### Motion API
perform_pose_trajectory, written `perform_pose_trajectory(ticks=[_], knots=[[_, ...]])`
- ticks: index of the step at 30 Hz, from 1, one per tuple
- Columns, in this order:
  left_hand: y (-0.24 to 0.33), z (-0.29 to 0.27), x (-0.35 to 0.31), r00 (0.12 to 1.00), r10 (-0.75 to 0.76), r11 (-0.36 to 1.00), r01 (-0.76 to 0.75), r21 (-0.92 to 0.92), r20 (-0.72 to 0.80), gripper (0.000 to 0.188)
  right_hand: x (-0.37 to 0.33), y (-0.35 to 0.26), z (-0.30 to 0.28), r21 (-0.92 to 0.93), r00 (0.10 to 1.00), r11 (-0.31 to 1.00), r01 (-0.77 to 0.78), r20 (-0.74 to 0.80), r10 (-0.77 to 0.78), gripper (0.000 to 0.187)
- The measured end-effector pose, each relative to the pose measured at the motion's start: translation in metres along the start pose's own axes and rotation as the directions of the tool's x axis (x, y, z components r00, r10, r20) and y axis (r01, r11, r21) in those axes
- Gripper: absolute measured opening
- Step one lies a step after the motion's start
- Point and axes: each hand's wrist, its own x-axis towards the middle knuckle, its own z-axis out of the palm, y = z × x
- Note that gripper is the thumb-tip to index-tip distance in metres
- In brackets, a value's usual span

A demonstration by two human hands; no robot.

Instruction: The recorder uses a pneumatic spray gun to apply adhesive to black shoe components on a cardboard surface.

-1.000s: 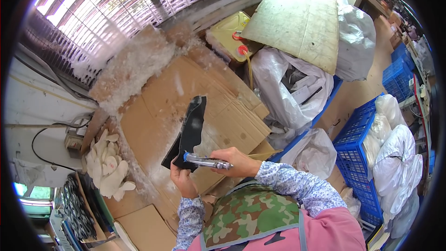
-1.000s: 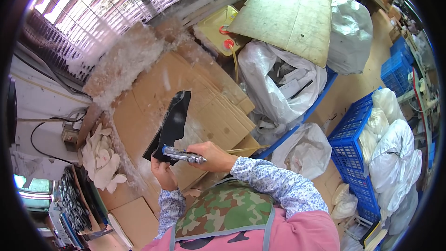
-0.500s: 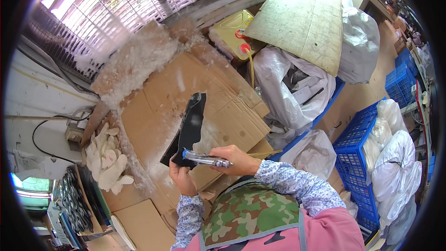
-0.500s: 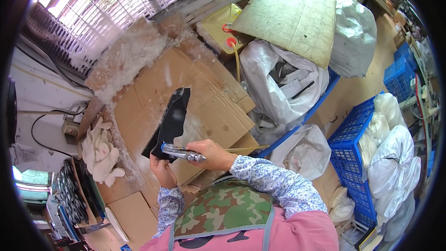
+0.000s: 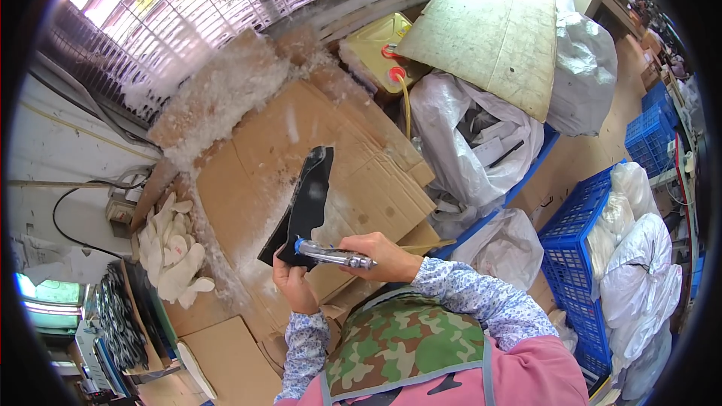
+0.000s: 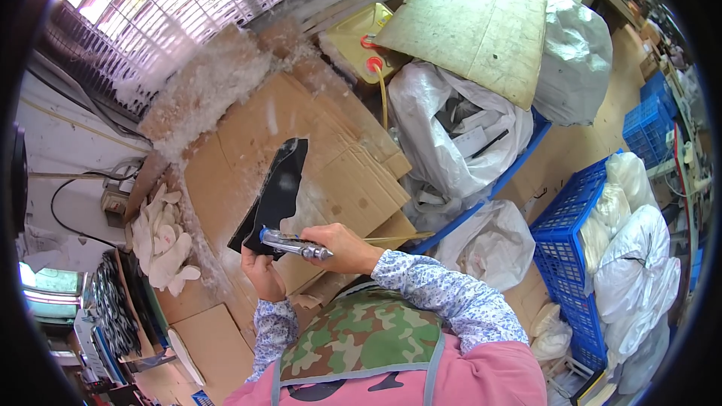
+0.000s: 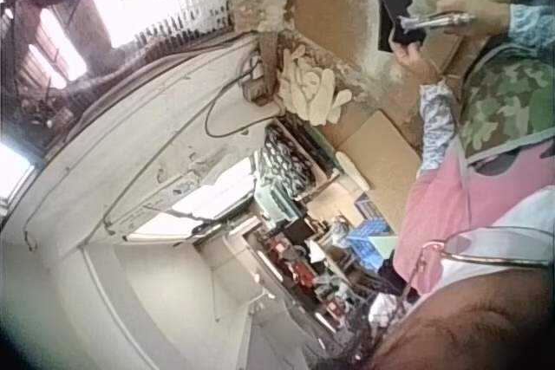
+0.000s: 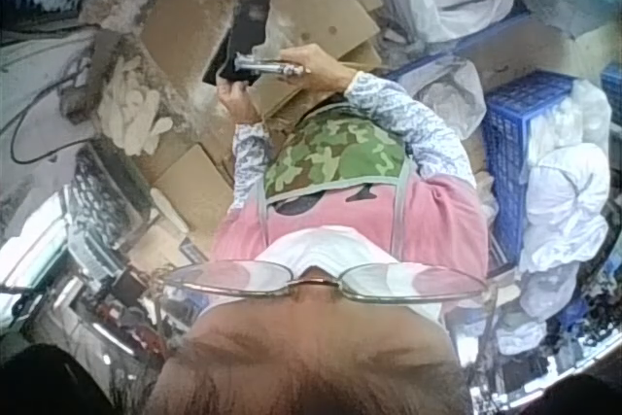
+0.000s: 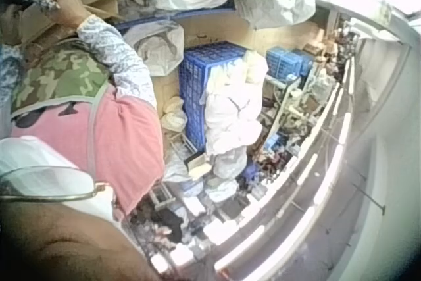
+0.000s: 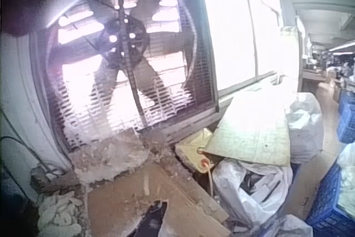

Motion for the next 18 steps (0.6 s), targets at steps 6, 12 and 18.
perform_pose_trajectory(ticks=[6,12,18], knots=[[-0.0011,0.0027,-0.0019,1.0,0.008,1.0,-0.008,-0.005,0.004,0.045,-0.0027,-0.0029,-0.0032,-0.011,1.0,1.0,-0.011,0.011,0.011,0.018],[0.0005,0.0075,-0.0048,1.0,0.009,1.0,-0.009,0.0,0.012,0.047,-0.0059,-0.0017,-0.0046,-0.018,1.0,1.0,0.008,-0.009,-0.009,0.017],[0.0007,0.0091,-0.0061,1.0,0.006,1.0,-0.006,0.018,0.008,0.048,-0.0073,-0.0053,-0.0087,0.002,1.0,1.0,-0.019,0.008,0.019,0.022]])
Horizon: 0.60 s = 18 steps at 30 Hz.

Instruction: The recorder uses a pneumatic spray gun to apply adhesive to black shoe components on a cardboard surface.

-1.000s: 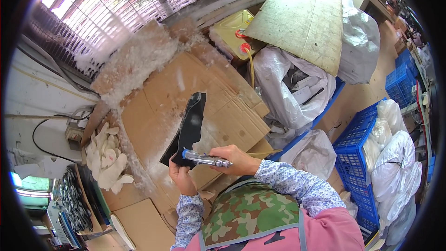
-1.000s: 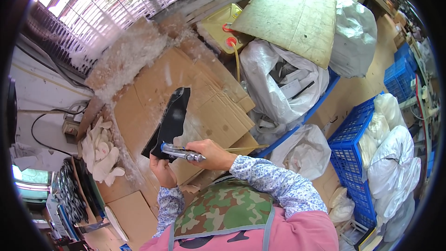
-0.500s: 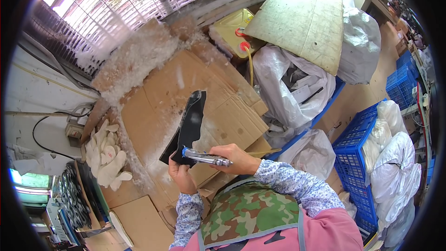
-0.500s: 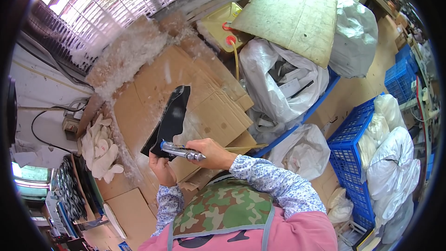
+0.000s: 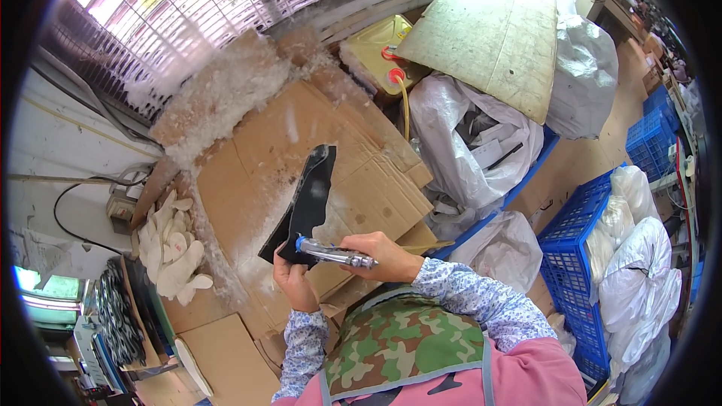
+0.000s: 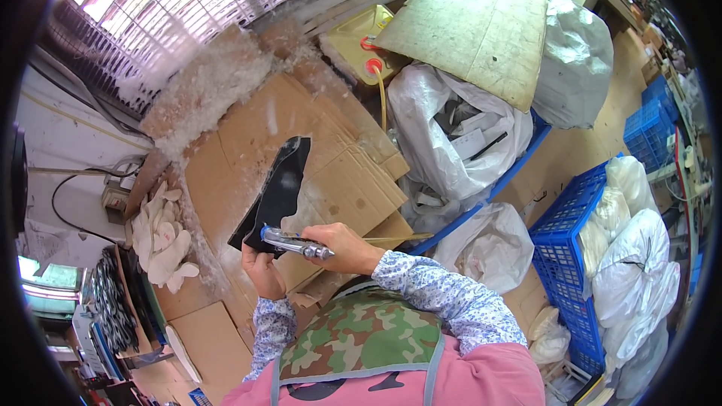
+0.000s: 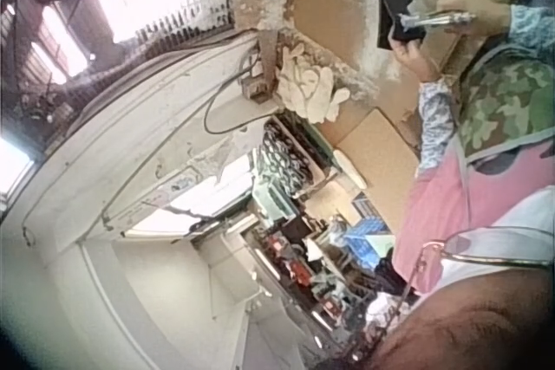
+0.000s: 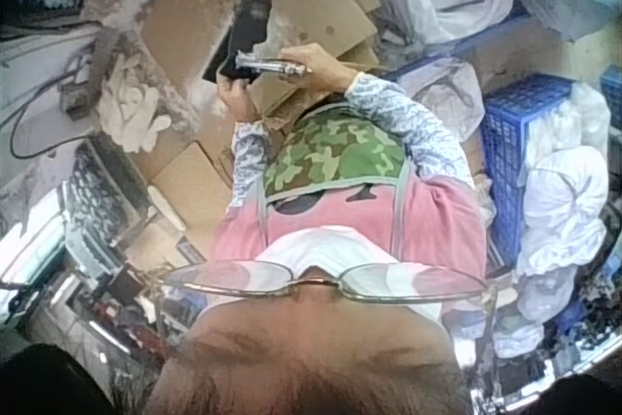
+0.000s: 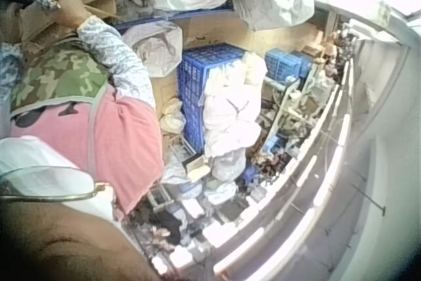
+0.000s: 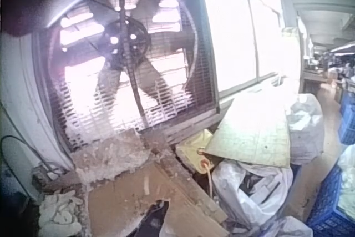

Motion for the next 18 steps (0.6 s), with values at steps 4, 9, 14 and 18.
perform_pose_trajectory(ticks=[4,9,14,18], knots=[[-0.001,0.001,-0.002,1.0,0.001,1.0,-0.001,-0.001,-0.012,0.047,-0.001,0.001,0.0,0.001,1.0,1.0,-0.001,0.008,0.001,0.023],[-0.001,0.004,-0.003,1.0,0.001,1.0,-0.001,0.011,-0.014,0.047,-0.003,0.003,-0.002,-0.006,1.0,1.0,0.004,0.005,-0.004,0.024],[-0.001,0.008,-0.005,1.0,-0.005,1.0,0.005,0.0,-0.022,0.048,-0.005,0.004,-0.004,0.003,1.0,1.0,-0.003,0.013,0.003,0.023],[-0.001,0.011,-0.006,1.0,-0.007,1.0,0.007,0.005,-0.029,0.048,-0.005,0.002,-0.008,0.002,1.0,1.0,-0.009,0.023,0.009,0.022]])
